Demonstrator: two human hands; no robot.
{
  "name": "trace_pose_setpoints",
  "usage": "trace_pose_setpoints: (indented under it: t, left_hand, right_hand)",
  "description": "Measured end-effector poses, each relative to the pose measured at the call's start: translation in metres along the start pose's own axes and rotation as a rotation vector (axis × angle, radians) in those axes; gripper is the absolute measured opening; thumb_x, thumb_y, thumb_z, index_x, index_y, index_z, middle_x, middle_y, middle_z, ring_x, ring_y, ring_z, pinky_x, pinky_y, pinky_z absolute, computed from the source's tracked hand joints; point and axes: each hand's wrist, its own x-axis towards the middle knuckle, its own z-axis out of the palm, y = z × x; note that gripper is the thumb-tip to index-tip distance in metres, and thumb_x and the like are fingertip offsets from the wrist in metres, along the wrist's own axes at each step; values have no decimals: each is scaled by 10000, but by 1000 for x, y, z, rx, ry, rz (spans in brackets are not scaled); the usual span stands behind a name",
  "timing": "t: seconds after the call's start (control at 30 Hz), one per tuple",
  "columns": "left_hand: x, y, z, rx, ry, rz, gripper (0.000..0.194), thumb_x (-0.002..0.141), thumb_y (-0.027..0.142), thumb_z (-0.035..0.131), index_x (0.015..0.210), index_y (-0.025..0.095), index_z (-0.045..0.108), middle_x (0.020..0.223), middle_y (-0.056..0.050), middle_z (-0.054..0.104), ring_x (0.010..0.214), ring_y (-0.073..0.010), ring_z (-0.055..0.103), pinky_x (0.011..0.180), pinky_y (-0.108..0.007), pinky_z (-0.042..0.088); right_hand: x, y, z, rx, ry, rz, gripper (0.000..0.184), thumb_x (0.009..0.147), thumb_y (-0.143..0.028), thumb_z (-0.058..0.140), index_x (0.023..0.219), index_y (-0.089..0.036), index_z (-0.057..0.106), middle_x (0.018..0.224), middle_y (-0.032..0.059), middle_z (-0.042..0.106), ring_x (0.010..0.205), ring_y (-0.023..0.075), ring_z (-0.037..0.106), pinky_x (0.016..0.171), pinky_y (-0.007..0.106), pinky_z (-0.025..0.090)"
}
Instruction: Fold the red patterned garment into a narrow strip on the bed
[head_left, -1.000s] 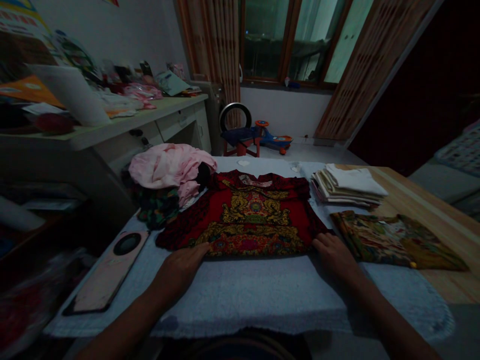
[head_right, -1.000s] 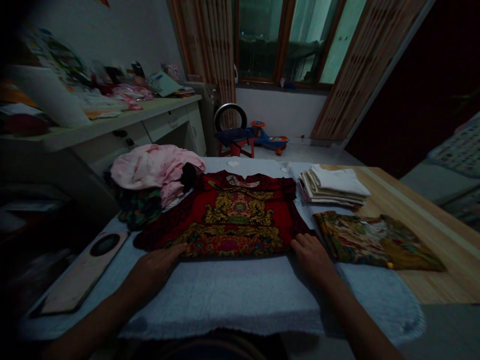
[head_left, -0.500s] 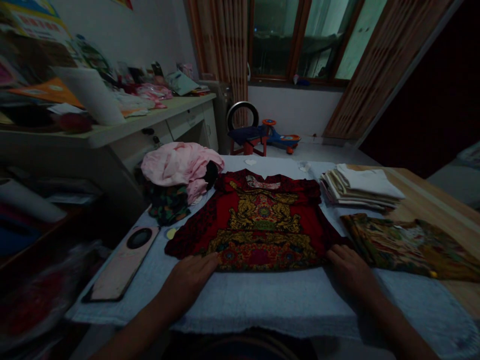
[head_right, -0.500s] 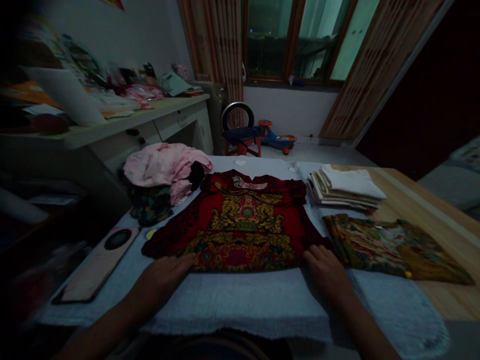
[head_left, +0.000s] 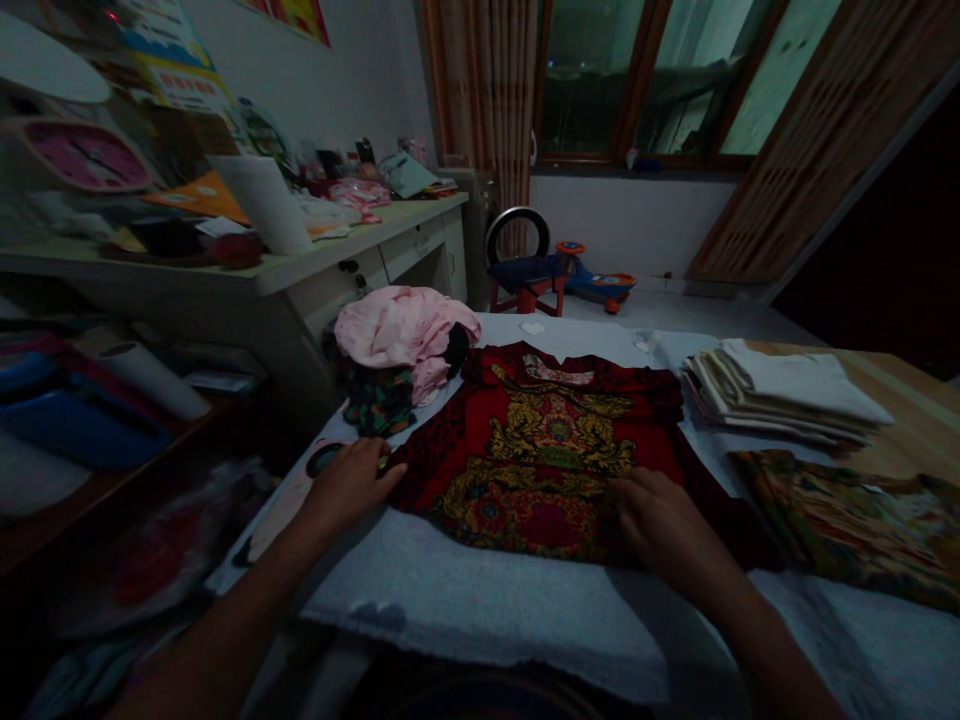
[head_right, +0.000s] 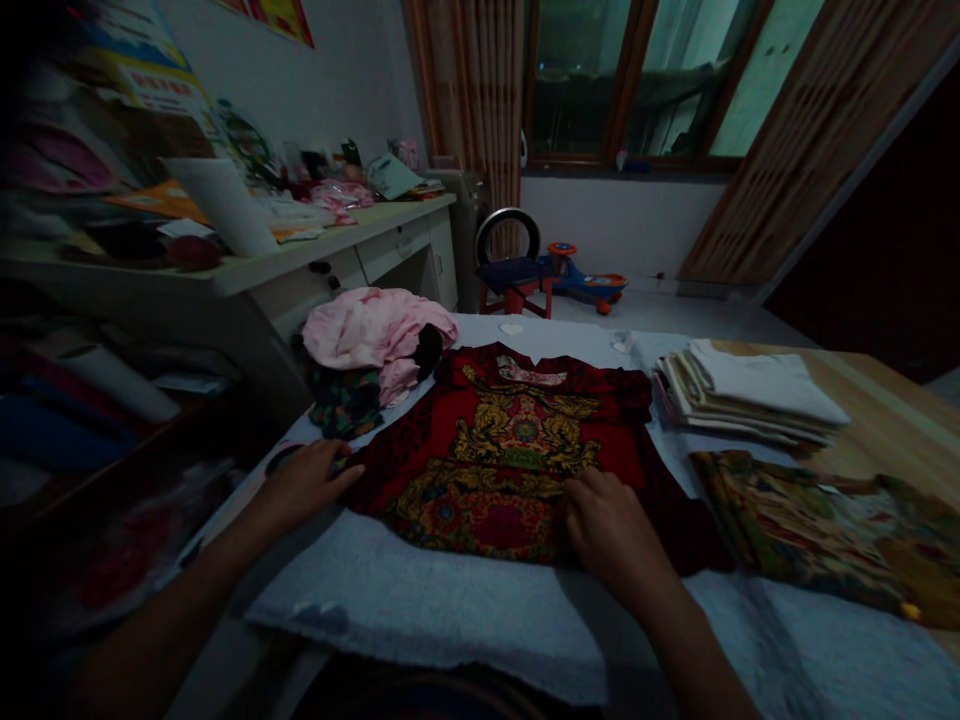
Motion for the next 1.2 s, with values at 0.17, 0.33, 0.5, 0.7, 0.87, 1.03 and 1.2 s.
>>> trace_pose_setpoints:
  t: [0.17,0.33,0.5,0.7,0.87,1.03,1.2]
  left_hand:
    - [-1,-8,12,20,-47,4,301,809,472,544,859,182,608,921,-97,654,914,-272,619,822,-374,463]
    - [0,-8,15,-236,29,81,264,827,390,522,970,190,617,976,-73,621,965,-251,597,876,-391,458]
    - [-2,-4,16,-595,-60,27,238,829,345,515,1012,204,573,1026,-55,649,977,-225,628,897,-381,491]
    - [8,-11,15,-680,-177,-7,387,746,287,542,1119,199,590,1144,-65,675,1078,-232,626,949,-354,480]
    - [26,-13,5,-618,-348,14,533,672,278,552,1189,168,614,1126,-76,698,996,-245,657,848,-330,518]
    - [38,-6,-1,-507,-434,135,375,731,413,580,1009,188,693,990,-52,718,908,-239,658,800,-312,506]
    - [38,-3,4,-548,-303,114,434,817,554,512,877,170,704,918,-65,709,874,-244,640,791,-327,487]
  right_hand:
    - [21,-34,50,100,136,-101,341,901,-209,498,1223,-198,609,1300,117,584,1175,255,539,995,415,438]
    - [18,-32,73,123,210,-82,379,924,-251,493,1292,-202,568,1361,128,554,1251,273,502,1049,481,406]
    - [17,-29,75,130,223,-82,406,930,-283,489,1327,-222,550,1374,119,550,1264,270,497,1061,490,398]
    - [18,-28,78,114,213,-86,403,930,-294,493,1323,-230,551,1368,112,555,1260,271,501,1059,488,400]
    - [19,-28,78,105,208,-76,392,921,-291,505,1299,-205,565,1358,114,562,1248,270,506,1060,475,400]
    - [19,-29,76,117,208,-72,378,928,-286,488,1289,-216,574,1358,114,560,1248,265,506,1060,474,395]
    - [18,-29,75,112,213,-77,389,933,-290,481,1300,-187,562,1360,126,555,1252,264,498,1066,473,390]
